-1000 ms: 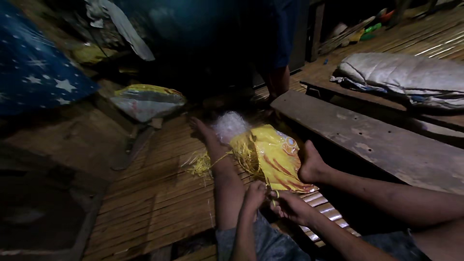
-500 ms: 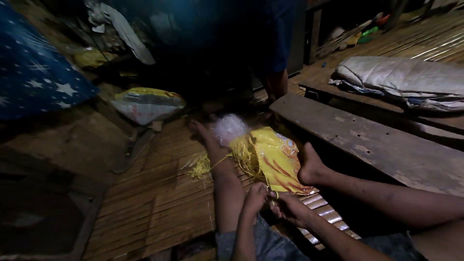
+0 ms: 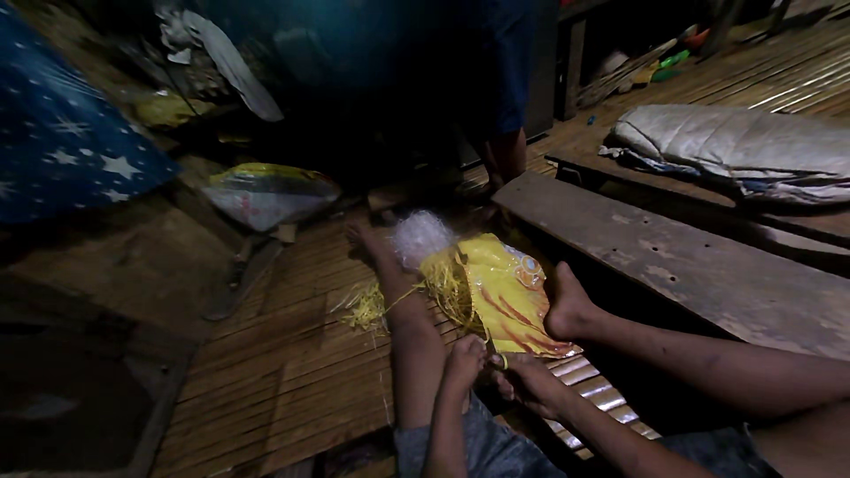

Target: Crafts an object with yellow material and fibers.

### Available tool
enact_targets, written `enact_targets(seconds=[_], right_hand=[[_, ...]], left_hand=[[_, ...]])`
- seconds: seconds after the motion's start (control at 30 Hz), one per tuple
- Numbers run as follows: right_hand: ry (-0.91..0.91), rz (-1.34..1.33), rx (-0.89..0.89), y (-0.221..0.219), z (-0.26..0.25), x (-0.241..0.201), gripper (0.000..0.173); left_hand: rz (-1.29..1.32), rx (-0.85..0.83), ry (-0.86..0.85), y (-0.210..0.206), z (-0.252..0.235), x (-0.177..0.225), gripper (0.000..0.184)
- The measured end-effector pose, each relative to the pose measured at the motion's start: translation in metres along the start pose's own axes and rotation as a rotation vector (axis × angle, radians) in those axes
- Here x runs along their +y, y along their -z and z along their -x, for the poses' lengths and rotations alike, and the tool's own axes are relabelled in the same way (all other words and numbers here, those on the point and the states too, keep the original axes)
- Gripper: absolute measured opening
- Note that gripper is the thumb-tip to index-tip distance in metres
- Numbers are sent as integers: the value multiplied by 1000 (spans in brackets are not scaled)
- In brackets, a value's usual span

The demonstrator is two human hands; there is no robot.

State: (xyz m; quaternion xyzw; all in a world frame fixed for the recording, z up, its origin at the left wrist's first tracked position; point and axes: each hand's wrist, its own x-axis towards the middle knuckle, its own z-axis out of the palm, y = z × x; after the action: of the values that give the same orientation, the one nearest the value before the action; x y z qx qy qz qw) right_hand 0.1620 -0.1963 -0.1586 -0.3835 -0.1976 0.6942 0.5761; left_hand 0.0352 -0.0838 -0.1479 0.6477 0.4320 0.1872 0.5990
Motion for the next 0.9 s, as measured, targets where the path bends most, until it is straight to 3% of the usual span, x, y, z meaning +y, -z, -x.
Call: enact_targets(seconds=[0.2, 0.57, 0.9], right_hand=[[-12, 54, 23, 1, -4, -4, 34], [-2, 30, 17, 3, -3, -4, 23], [26, 125, 3, 7, -9, -10, 33]], left_hand=[[-16, -30, -17, 1, 1, 0, 24], [8, 12, 10, 4, 1, 1, 25], [-19, -31, -30, 3, 1, 2, 25]])
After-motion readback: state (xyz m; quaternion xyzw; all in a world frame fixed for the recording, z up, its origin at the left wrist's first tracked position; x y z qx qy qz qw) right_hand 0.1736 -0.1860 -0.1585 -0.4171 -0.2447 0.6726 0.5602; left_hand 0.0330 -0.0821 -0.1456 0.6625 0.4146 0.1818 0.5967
